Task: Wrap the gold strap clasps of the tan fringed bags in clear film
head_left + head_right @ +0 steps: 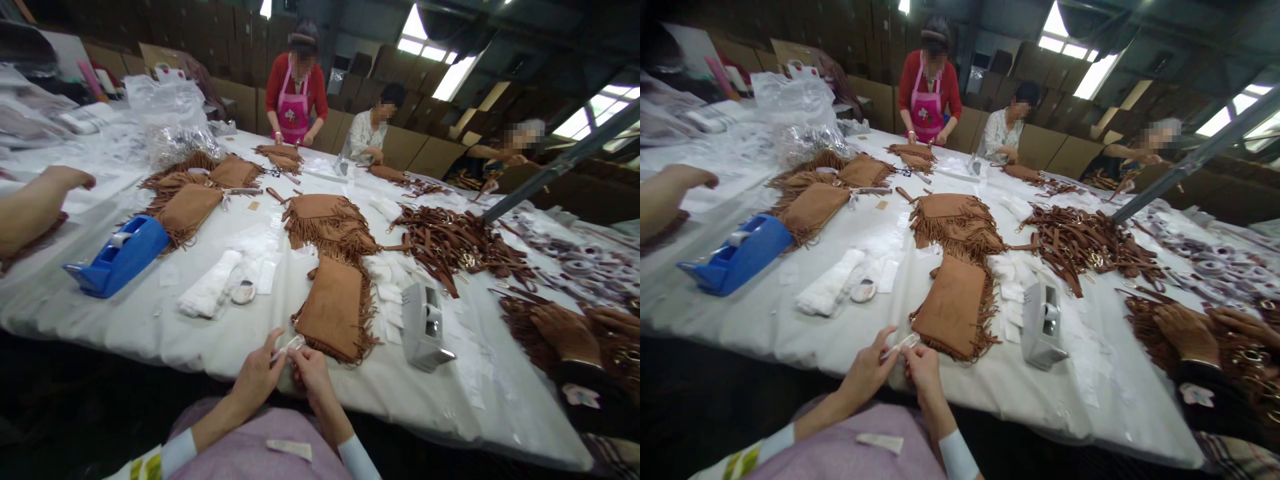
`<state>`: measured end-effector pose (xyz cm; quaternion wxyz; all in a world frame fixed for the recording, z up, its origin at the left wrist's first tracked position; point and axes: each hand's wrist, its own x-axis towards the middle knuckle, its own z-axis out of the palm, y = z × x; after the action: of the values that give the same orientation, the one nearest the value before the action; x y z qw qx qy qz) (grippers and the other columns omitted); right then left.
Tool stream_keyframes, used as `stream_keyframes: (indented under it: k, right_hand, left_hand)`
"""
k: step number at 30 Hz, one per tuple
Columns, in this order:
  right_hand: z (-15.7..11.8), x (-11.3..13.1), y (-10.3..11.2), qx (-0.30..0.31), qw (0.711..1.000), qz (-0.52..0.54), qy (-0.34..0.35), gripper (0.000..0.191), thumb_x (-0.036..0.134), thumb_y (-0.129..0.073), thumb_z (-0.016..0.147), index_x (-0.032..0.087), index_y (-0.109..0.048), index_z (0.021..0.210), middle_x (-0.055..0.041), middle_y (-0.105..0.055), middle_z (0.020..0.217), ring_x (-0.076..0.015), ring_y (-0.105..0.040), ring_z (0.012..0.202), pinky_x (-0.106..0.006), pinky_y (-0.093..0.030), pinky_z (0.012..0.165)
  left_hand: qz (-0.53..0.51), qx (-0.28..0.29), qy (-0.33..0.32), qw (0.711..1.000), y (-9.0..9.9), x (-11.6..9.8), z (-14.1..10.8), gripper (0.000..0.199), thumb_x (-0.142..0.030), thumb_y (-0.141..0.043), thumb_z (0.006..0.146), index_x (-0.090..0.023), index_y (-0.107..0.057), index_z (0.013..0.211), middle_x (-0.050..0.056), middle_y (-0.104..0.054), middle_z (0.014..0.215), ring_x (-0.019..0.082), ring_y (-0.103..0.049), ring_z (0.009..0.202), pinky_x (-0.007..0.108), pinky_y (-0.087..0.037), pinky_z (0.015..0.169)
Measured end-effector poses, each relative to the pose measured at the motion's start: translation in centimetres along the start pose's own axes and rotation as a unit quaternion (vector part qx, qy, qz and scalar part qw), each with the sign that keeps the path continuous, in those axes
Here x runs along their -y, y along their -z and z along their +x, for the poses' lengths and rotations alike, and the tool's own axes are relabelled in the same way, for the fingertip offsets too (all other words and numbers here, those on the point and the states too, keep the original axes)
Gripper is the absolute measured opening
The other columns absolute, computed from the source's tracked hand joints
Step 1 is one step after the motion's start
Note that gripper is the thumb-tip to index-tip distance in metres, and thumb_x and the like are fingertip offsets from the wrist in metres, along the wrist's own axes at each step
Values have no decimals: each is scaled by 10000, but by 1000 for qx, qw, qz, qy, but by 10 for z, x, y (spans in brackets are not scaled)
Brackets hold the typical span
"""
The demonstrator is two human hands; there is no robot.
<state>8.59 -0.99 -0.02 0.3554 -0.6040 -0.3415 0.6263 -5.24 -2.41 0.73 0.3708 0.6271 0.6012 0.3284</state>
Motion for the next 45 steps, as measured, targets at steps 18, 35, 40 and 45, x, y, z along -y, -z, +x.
stream_keyframes:
  k: [18,35,40,45]
  right_hand:
    - [-6,-4,12,75,995,48,40,341,439,-710,625,128,-633,743,14,-581,577,-68,-452,443,-179,-339,431]
    - [-27,18,-5,46,946,314,-65,386,197,-817,587,138,-644,927,14,-613,744,-2,-387,425,-106,-291,369]
    - [-22,17,-2,95,891,432,-106,267,146,-804,626,135,-627,826,44,-573,668,14,-327,404,-86,-270,361]
    - [-25,25,8,170,866,456,-119,275,172,-756,694,187,-645,945,23,-629,811,31,-231,372,-80,-216,335]
  left_hand:
    - [-390,186,262,863,3,2,27,277,-395,-628,642,-123,-575,639,-29,-497,491,68,-402,410,198,-281,429]
    - [-157,40,93,982,7,-15,11,191,-351,-485,806,-196,-493,917,-36,-586,594,111,-513,459,200,-378,439]
    - [-231,74,117,963,2,-20,14,329,-417,-522,810,-230,-329,1001,-78,-545,552,105,-478,375,192,-346,387]
    - [-385,213,157,884,3,-16,18,459,-451,-639,732,-218,-335,984,-74,-528,584,78,-462,406,179,-336,418]
